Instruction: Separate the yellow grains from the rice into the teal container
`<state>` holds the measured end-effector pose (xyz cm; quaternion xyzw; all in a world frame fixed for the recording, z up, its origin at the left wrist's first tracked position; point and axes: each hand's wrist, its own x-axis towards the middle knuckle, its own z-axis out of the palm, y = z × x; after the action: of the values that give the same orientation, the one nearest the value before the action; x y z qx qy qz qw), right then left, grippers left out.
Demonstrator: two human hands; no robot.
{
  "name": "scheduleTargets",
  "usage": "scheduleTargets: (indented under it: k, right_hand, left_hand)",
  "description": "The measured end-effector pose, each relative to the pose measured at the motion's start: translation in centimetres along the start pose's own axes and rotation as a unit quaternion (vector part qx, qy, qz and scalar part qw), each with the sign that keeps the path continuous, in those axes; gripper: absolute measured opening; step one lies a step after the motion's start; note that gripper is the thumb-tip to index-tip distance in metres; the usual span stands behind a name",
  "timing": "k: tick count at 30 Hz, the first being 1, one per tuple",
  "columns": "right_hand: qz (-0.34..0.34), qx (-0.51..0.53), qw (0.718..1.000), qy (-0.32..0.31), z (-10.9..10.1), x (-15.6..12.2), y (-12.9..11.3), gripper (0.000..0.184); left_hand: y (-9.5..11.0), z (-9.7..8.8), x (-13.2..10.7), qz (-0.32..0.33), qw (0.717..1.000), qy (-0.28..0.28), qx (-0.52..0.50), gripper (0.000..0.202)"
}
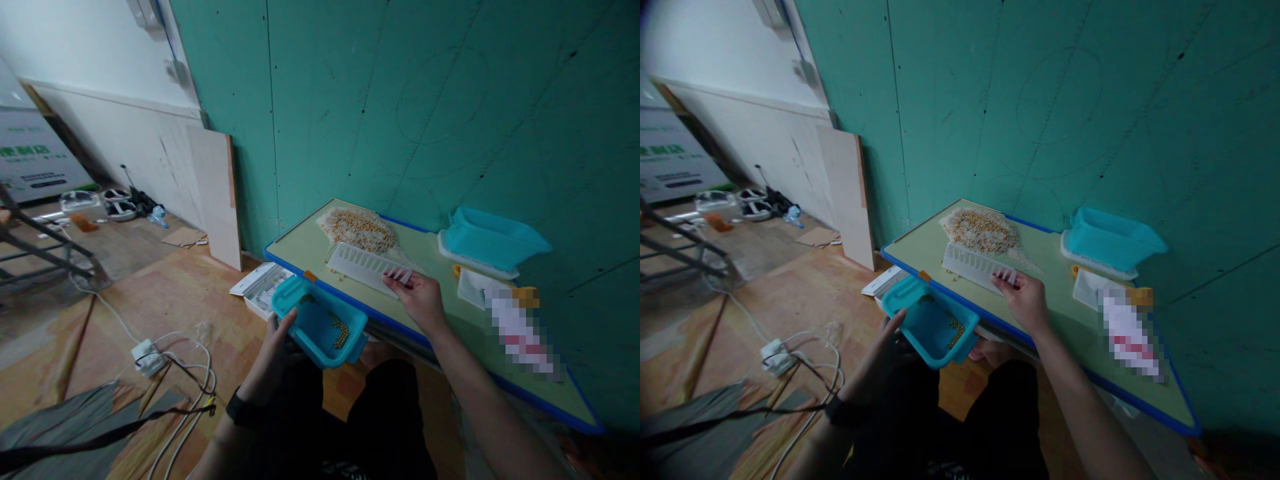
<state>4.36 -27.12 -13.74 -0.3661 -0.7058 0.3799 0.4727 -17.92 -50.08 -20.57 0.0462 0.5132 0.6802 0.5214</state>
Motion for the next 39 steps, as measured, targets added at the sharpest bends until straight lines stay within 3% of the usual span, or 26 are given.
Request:
scheduleTargets:
  k: [5,14,19,27,39]
  right_hand:
    - [0.002,0.009,1.0,-0.011,0.1,-0.4,-0.4,0.047]
    - [-0.022,-0.023,0.999,-0.013,0.7,-3.8,-2.0,0.035]
    - [-0.066,-0.055,0.996,-0.023,1.3,-5.5,-2.2,0.026]
    - [-0.109,-0.115,0.987,0.033,2.8,-2.5,-1.5,0.032]
    - [-0.131,-0.155,0.979,0.02,3.8,-0.7,-1.4,0.03]
  left_hand:
    - [0.0,1.0,-0.5,0.017,0.999,-0.005,0.041,0.066]
    - [0.2,0.6,0.9,-0.007,0.998,0.052,0.043,0.077]
    - [0.2,0.0,1.2,0.004,0.999,0.047,0.019,0.082]
    - [0.1,-0.7,1.9,-0.001,0.998,0.051,0.031,0.08]
    - [0.3,-0.7,1.6,0.001,0.999,0.034,0.035,0.079]
